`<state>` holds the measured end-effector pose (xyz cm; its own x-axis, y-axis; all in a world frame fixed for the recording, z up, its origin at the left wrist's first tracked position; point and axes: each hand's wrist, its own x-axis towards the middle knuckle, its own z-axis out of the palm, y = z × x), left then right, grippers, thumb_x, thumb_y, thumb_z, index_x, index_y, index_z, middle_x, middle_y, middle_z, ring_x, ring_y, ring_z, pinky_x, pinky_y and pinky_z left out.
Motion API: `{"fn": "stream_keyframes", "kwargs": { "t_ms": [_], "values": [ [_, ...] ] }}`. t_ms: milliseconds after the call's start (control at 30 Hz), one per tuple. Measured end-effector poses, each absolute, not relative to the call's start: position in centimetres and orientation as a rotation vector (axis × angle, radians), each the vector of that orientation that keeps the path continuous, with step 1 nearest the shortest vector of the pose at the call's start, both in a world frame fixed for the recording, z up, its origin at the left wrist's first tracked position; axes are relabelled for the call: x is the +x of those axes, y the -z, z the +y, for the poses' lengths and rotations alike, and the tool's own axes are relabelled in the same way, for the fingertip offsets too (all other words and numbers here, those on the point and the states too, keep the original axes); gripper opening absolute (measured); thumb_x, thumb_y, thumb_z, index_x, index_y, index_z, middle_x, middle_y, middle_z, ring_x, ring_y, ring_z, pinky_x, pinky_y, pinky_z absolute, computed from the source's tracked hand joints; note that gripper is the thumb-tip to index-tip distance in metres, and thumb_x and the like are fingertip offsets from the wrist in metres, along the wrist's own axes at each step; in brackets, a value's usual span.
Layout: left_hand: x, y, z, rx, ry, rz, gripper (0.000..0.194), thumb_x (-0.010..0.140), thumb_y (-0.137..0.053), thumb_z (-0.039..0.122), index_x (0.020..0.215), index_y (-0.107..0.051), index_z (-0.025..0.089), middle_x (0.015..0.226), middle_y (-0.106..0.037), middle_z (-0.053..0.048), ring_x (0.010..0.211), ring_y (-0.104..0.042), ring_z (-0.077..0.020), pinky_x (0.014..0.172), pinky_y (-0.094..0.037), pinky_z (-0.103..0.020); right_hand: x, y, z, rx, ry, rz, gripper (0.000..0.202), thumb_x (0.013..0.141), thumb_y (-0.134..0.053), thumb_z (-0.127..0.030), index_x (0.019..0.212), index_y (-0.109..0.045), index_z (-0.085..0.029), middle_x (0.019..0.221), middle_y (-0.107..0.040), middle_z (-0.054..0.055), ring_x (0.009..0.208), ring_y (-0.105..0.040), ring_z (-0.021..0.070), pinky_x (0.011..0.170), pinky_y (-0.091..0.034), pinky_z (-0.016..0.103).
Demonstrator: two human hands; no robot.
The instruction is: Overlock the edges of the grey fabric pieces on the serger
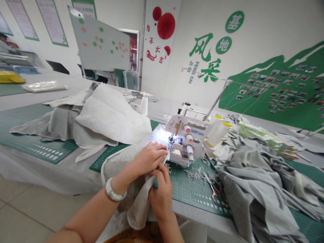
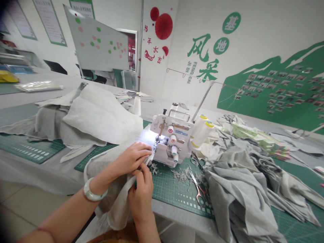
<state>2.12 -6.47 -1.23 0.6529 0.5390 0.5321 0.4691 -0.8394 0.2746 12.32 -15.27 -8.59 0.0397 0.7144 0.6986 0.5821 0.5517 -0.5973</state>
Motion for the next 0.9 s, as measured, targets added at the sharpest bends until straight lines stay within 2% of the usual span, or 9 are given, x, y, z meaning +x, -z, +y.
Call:
{"fn": "stream_keyframes", "kwargs": {
  "t_ms": [100, 267, 500, 633, 767, 833, 900],
  "values": [
    [2.1, 0.9, -6.8, 2.774, -0.885, 0.85, 0.026, 0.094, -0.042, 0.012, 0.105, -0.066, 0.015, 0.113, -0.064, -0.008, 0.107, -0.055, -0.0204, 0.096, -0.044, -0.038, 12.4, 8.6, -15.2, -1.133, -0.166, -1.662, 0.046, 0.064, -0.04, 0.006, 0.096, -0.061, -0.019, 0.118, -0.057, 0.013, 0.111, -0.053, 0.0235, 0.091, -0.045, 0.037],
    [2.1, 0.5, -6.7, 2.744, -0.876, 0.86, 0.025, 0.096, -0.043, 0.018, 0.107, -0.065, 0.015, 0.112, -0.063, -0.009, 0.106, -0.055, -0.0204, 0.095, -0.044, -0.037, 12.4, 8.1, -15.3, -1.146, -0.125, -1.675, 0.045, 0.062, -0.039, 0.007, 0.093, -0.06, -0.018, 0.115, -0.059, 0.012, 0.104, -0.053, 0.023, 0.085, -0.043, 0.035],
    [2.8, 0.6, -7.3, 2.733, -0.875, 1.006, 0.021, 0.09, -0.058, 0.031, 0.103, -0.065, 0.017, 0.106, -0.062, -0.007, 0.102, -0.055, -0.0218, 0.095, -0.041, -0.04, 11.9, 8.2, -15.7, -1.235, 0.004, -1.71, 0.041, 0.057, -0.039, 0.004, 0.084, -0.06, -0.019, 0.084, -0.06, 0.006, 0.08, -0.05, 0.0217, 0.07, -0.035, 0.032],
    [3.3, 0.9, -8.2, 2.705, -0.921, 1.116, 0.011, 0.087, -0.059, 0.023, 0.096, -0.064, 0.019, 0.104, -0.062, -0.005, 0.099, -0.053, -0.0219, 0.092, -0.038, -0.041, 11.7, 8.9, -15.5, -1.171, 0.0, -1.662, 0.043, 0.059, -0.038, 0.005, 0.087, -0.061, -0.018, 0.083, -0.061, 0.006, 0.079, -0.05, 0.0214, 0.068, -0.039, 0.031],
    [3.5, 1.2, -8.8, 2.685, -0.926, 1.164, 0.013, 0.084, -0.054, 0.012, 0.092, -0.061, 0.019, 0.104, -0.061, -0.004, 0.098, -0.05, -0.0218, 0.089, -0.037, -0.04, 12.0, 8.8, -15.9, -1.103, -0.153, -1.69, 0.042, 0.066, -0.041, 0.002, 0.095, -0.064, -0.018, 0.088, -0.065, 0.006, 0.084, -0.055, 0.0207, 0.072, -0.045, 0.031],
    [3.5, 1.2, -9.1, 2.713, -0.911, 1.196, 0.017, 0.082, -0.05, 0.008, 0.093, -0.059, 0.018, 0.101, -0.06, -0.005, 0.096, -0.049, -0.0219, 0.088, -0.037, -0.039, 12.6, 8.6, -16.4, -1.049, -0.276, -1.69, 0.04, 0.07, -0.042, 0.001, 0.095, -0.066, -0.02, 0.092, -0.068, 0.005, 0.091, -0.059, 0.0206, 0.083, -0.046, 0.035],
    [3.6, 1.2, -9.5, 2.766, -0.885, 1.252, 0.019, 0.081, -0.048, 0.006, 0.093, -0.057, 0.017, 0.098, -0.058, -0.006, 0.094, -0.048, -0.0231, 0.086, -0.037, -0.041, 13.5, 8.6, -16.8, -0.997, -0.397, -1.621, 0.036, 0.073, -0.042, -0.002, 0.09, -0.068, -0.021, 0.094, -0.07, 0.004, 0.102, -0.06, 0.0222, 0.098, -0.04, 0.043]
  ]
}}
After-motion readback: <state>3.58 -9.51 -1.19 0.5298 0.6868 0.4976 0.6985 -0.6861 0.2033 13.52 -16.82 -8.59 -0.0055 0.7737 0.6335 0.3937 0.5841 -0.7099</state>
